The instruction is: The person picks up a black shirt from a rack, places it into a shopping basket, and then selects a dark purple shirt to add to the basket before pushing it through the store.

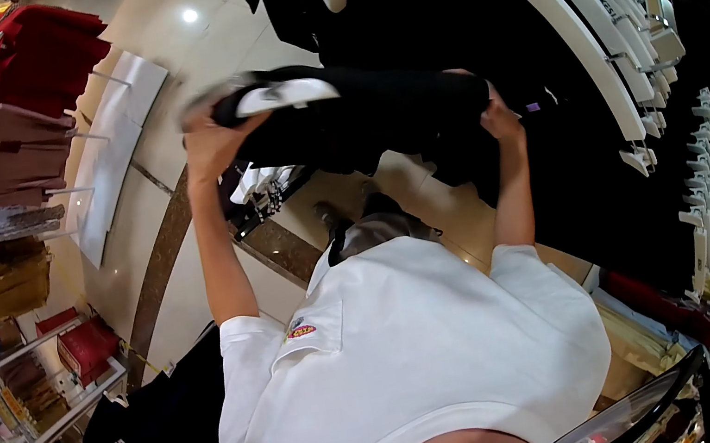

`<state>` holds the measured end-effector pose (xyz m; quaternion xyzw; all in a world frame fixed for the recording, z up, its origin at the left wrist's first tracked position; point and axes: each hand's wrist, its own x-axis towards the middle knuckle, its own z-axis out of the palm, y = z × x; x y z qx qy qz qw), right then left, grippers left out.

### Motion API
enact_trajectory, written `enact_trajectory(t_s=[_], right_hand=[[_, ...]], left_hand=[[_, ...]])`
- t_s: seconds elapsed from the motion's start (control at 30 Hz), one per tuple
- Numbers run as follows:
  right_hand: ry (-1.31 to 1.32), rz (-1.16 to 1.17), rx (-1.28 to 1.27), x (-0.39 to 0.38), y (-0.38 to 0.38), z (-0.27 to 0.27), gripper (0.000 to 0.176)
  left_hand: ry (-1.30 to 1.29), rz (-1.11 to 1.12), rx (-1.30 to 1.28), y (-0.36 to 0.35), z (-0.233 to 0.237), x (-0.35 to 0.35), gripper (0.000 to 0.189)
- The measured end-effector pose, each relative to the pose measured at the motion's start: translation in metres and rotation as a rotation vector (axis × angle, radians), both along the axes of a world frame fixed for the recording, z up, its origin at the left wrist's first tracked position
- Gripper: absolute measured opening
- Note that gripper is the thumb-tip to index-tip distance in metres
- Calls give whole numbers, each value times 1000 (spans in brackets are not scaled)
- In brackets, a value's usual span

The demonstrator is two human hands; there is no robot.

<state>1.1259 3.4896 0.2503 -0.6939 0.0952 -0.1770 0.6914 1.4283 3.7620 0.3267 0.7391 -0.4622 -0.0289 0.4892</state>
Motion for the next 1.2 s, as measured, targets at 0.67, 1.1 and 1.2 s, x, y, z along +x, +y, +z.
enact_trajectory(t_s=[0.67,1.1,1.2], right_hand=[[172,418,-690,224,155,-119,92],[-281,583,-838,296,212,-185,38],[-287,614,-838,313,212,-184,37]], left_hand=[[168,618,-282,168,46,38,28],[202,798,-426,235,29,45,27],[198,849,-455,244,31,47,27]])
